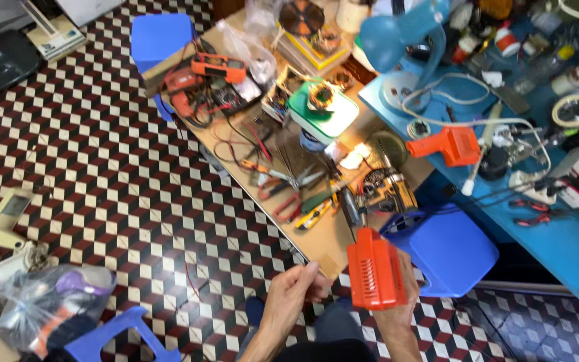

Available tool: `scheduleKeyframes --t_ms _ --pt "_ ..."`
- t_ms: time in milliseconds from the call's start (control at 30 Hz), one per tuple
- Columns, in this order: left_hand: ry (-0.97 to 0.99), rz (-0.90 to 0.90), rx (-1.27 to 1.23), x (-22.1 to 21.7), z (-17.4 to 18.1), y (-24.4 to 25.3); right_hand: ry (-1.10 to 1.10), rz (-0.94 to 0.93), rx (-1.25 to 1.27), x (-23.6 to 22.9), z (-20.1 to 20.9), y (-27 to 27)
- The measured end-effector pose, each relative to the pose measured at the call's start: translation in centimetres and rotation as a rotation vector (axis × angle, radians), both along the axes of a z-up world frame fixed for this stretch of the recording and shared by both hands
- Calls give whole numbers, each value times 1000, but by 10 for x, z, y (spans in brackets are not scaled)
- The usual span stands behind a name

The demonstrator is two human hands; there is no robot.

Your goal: The person uses a heat gun to apply heat to a copper-wound electrical component on a workbench. They then use pliers to adjust wires and continue heating the component. The person handles the component and tools throughout the process.

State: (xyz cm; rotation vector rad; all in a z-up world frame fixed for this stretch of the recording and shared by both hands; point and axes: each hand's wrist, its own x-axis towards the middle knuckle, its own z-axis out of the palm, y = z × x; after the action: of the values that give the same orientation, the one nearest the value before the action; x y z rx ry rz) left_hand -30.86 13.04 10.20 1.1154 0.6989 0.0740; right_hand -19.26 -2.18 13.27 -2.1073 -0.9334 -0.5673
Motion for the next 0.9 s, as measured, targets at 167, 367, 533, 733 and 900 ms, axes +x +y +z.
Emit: scheduleKeyframes --t_ms 167,367,533,733,900 --pt "-50 72 6 -15 -4 61 80 -10 28 -13 9 57" --pt "-88 -33 -49 12 -24 122 168 -189 -22 6 -15 104" --pt "-110 -129 -35 72 -29 181 384 -179 177 31 -49 154" --pt "-115 -261 29 143 -21 260 1194 -619 548 70 -34 224" --pt "-54 -354 -56 188 -23 288 1065 -556 924 106 17 260"
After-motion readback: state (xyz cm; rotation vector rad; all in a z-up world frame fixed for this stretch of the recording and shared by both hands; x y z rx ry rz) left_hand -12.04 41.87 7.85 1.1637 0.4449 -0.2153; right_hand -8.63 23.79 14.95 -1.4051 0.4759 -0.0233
